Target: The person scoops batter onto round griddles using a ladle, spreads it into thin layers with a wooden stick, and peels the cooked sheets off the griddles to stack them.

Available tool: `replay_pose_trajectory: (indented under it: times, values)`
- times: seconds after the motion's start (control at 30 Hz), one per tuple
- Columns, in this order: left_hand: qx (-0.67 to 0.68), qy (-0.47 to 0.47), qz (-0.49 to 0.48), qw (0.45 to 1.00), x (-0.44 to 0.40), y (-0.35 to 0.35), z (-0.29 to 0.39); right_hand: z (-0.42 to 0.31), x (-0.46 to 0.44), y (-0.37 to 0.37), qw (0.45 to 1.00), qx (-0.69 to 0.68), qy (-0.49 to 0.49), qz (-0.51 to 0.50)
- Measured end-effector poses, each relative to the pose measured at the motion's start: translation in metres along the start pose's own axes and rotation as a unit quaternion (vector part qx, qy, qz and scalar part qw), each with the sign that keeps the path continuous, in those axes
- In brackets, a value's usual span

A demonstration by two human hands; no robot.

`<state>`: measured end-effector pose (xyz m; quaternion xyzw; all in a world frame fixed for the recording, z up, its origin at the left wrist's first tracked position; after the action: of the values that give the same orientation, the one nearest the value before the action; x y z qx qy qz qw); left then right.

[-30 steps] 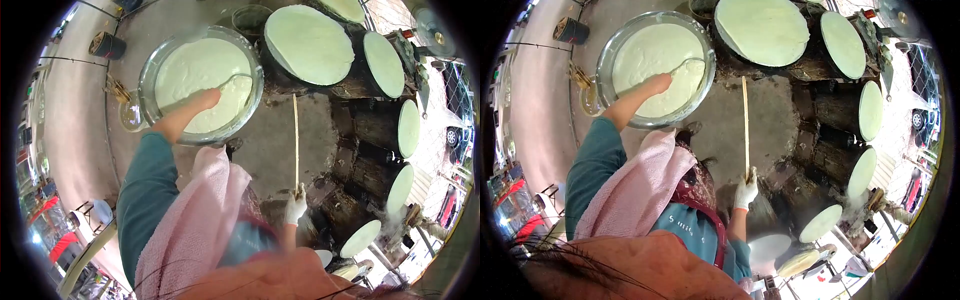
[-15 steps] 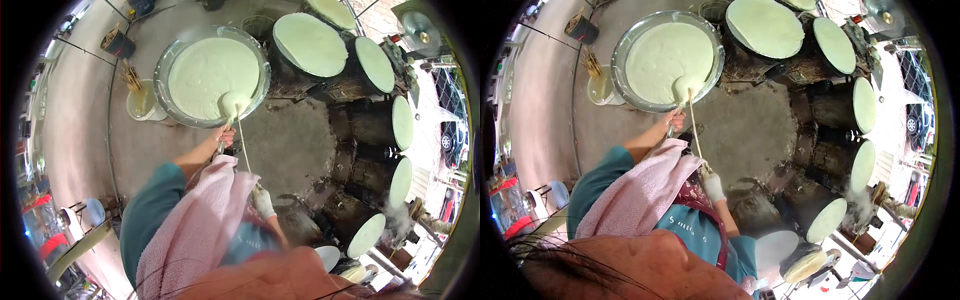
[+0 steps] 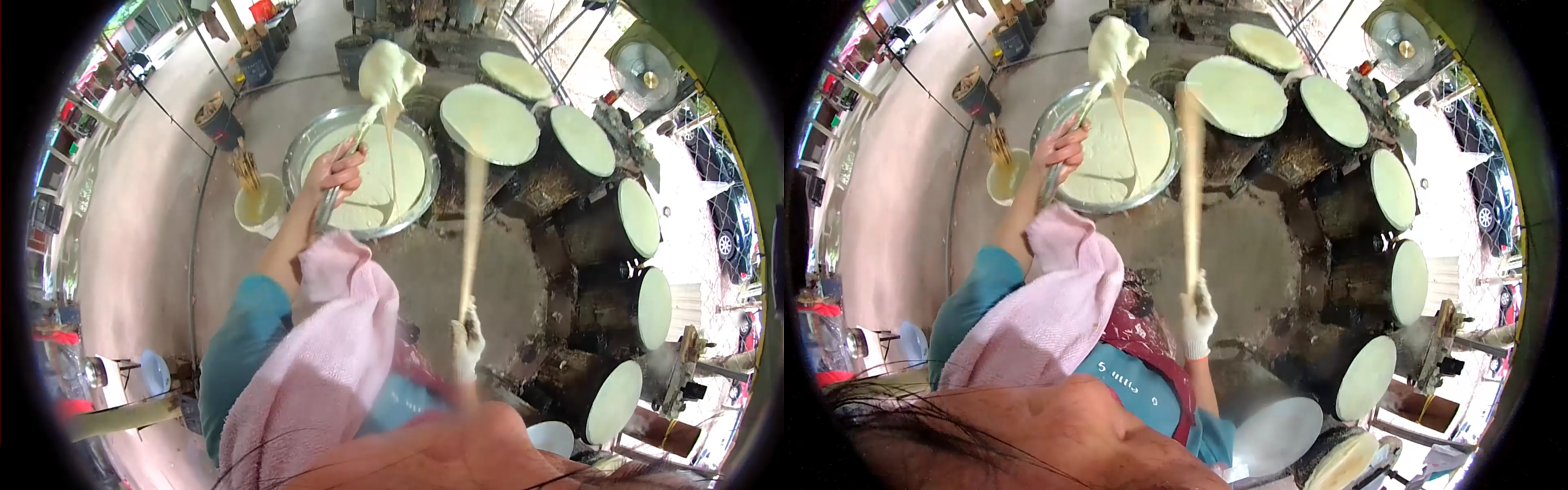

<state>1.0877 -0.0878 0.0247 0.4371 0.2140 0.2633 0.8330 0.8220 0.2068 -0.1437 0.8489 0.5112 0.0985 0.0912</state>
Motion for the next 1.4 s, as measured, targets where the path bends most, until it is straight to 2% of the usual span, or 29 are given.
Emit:
replay_pose_trajectory:
  times: [0.07,0.17,0.2,0.23,0.27,0.3,0.33,0.4,0.47,0.53,0.6,0.67,0.73,0.8,0.93,0.97,1.03,1.07,1.13,1.2,1.23,1.27,1.3,1.37,1.4]
  values:
    - [-0.129,0.045,0.120,0.983,-0.029,-0.013,0.017,0.014,-0.014,-0.018,0.995,-0.068,0.001,0.077]
    - [-0.079,-0.007,0.126,0.989,-0.092,-0.078,0.045,0.000,-0.031,-0.020,0.972,-0.145,0.024,0.183]
    - [-0.058,-0.031,0.124,0.990,-0.110,-0.071,0.043,0.000,-0.029,-0.026,0.965,-0.127,0.056,0.222]
    - [-0.237,-0.003,0.211,0.948,-0.115,-0.069,0.036,0.001,-0.027,-0.033,0.955,-0.111,0.085,0.260]
    - [-0.306,0.005,0.236,0.922,-0.120,-0.065,0.023,0.002,-0.029,-0.041,0.943,-0.101,0.112,0.296]
    - [-0.375,0.012,0.257,0.891,-0.123,-0.062,0.008,0.024,-0.027,-0.060,0.932,-0.122,0.099,0.327]
    - [-0.441,0.019,0.274,0.854,-0.127,-0.058,-0.005,0.027,-0.020,-0.068,0.936,-0.147,0.057,0.314]
    - [-0.502,-0.015,0.179,0.846,-0.136,-0.029,-0.019,0.043,0.000,-0.085,0.917,-0.149,0.036,0.369]
    - [-0.471,-0.078,0.113,0.871,-0.161,-0.005,-0.047,0.041,0.023,-0.089,0.885,-0.157,0.026,0.437]
    - [-0.418,-0.177,0.059,0.889,-0.184,0.024,-0.086,0.038,0.057,-0.096,0.864,-0.129,0.027,0.485]
    - [-0.353,-0.306,-0.031,0.884,-0.204,0.019,-0.141,0.039,0.096,-0.100,0.821,-0.137,0.009,0.554]
    - [-0.291,-0.434,-0.111,0.845,-0.211,0.025,-0.209,0.041,0.132,-0.098,0.779,-0.146,-0.004,0.610]
    - [-0.218,-0.548,-0.168,0.790,-0.202,0.046,-0.284,0.044,0.174,-0.091,0.711,-0.196,-0.015,0.675]
    - [-0.155,-0.624,-0.237,0.728,-0.183,0.082,-0.364,0.041,0.218,-0.085,0.638,-0.231,-0.043,0.733]
    - [-0.204,-0.675,-0.338,0.623,-0.133,0.192,-0.503,0.075,0.317,-0.099,0.545,-0.240,-0.090,0.798]
    - [-0.236,-0.672,-0.367,0.599,-0.118,0.223,-0.531,0.078,0.337,-0.102,0.528,-0.241,-0.093,0.809]
    - [-0.256,-0.650,-0.429,0.573,-0.085,0.269,-0.594,0.085,0.366,-0.121,0.474,-0.250,-0.159,0.829]
    - [-0.278,-0.641,-0.451,0.556,-0.065,0.291,-0.622,0.072,0.378,-0.125,0.464,-0.253,-0.140,0.837]
    - [-0.300,-0.612,-0.501,0.532,-0.027,0.324,-0.678,0.064,0.396,-0.152,0.445,-0.227,-0.163,0.851]
    - [-0.336,-0.590,-0.529,0.509,0.001,0.344,-0.716,0.068,0.402,-0.180,0.443,-0.138,-0.171,0.869]
    - [-0.319,-0.598,-0.526,0.514,0.019,0.340,-0.744,0.069,0.404,-0.194,0.439,-0.094,-0.174,0.877]
    - [-0.301,-0.604,-0.520,0.523,0.037,0.332,-0.773,0.054,0.404,-0.205,0.442,-0.088,-0.158,0.878]
    - [-0.312,-0.601,-0.512,0.529,0.054,0.328,-0.798,0.033,0.401,-0.216,0.440,-0.017,-0.097,0.893]
    - [-0.331,-0.594,-0.494,0.541,0.081,0.319,-0.839,0.010,0.394,-0.234,0.426,0.120,0.054,0.895]
    - [-0.360,-0.566,-0.508,0.541,0.087,0.311,-0.853,0.017,0.391,-0.241,0.422,0.138,0.144,0.884]
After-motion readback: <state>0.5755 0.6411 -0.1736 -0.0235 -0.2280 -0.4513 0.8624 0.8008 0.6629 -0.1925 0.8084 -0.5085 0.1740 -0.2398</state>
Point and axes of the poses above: each hand's wrist, its own x-axis away from the middle knuckle, its own y-axis out of the palm, z = x × y, the point moved 3 cm from there along -x, towards the middle knuckle, and after that the axes turned 8 degrees about -x, right-handed, at the moved point
